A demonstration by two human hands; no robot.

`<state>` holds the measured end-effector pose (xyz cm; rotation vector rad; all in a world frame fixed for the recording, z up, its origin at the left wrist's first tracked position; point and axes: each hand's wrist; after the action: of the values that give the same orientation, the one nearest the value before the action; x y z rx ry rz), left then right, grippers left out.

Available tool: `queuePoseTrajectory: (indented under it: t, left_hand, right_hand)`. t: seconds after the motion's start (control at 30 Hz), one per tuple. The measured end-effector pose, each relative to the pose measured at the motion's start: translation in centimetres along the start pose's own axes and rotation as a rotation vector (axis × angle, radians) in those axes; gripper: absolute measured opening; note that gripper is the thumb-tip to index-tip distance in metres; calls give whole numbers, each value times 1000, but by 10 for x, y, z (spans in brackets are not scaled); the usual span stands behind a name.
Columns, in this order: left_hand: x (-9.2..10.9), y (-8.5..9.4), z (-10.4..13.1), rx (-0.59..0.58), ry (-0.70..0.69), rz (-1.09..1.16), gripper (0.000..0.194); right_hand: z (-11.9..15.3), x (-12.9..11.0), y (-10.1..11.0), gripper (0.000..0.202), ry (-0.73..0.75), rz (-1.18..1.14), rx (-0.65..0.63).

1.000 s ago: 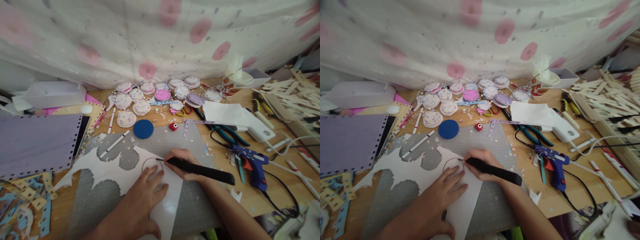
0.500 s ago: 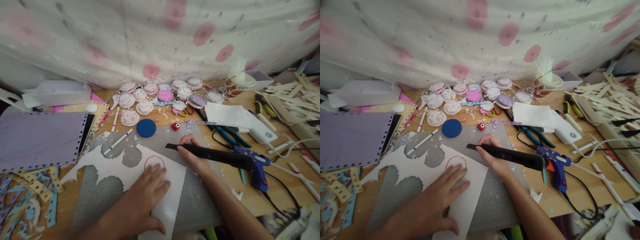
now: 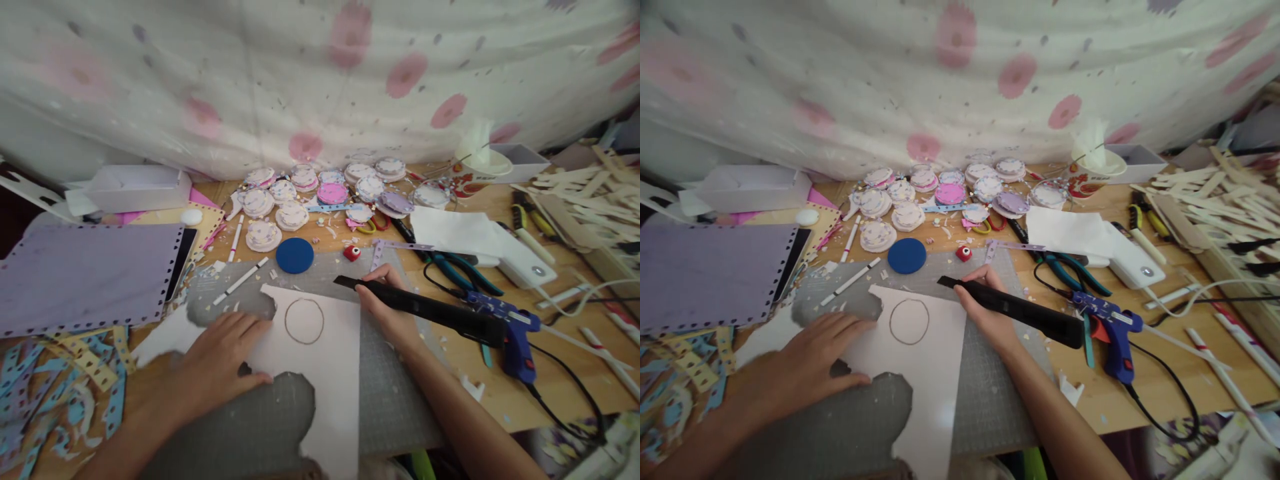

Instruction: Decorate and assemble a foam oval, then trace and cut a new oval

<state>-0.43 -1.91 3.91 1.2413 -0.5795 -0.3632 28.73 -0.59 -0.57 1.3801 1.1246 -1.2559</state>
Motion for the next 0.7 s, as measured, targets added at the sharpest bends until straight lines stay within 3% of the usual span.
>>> queuePoseTrajectory:
  t: [0.13, 0.3, 0.53, 0.7]
  left_hand:
    - [12, -7, -2, 38, 12, 38, 62]
    - [20, -18, -6, -2, 8, 69, 63]
    - [20, -28, -8, 67, -2, 103, 62]
    - [18, -30, -7, 81, -10, 101, 64]
  right_hand:
    - [1, -3, 0, 19, 5, 39, 12]
    - [2, -2, -3, 20, -4, 38, -24]
    - [4, 3, -14, 18, 4, 64, -149]
    - [3, 3, -14, 18, -15, 66, -162]
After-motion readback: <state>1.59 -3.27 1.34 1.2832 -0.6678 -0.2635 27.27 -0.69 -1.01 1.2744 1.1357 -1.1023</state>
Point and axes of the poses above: each hand's wrist, its own z-axis away from the middle knuckle, its own y-axis out of the back of the hand, x = y × z, and after that the axes turned 3 degrees about -z, right-handed
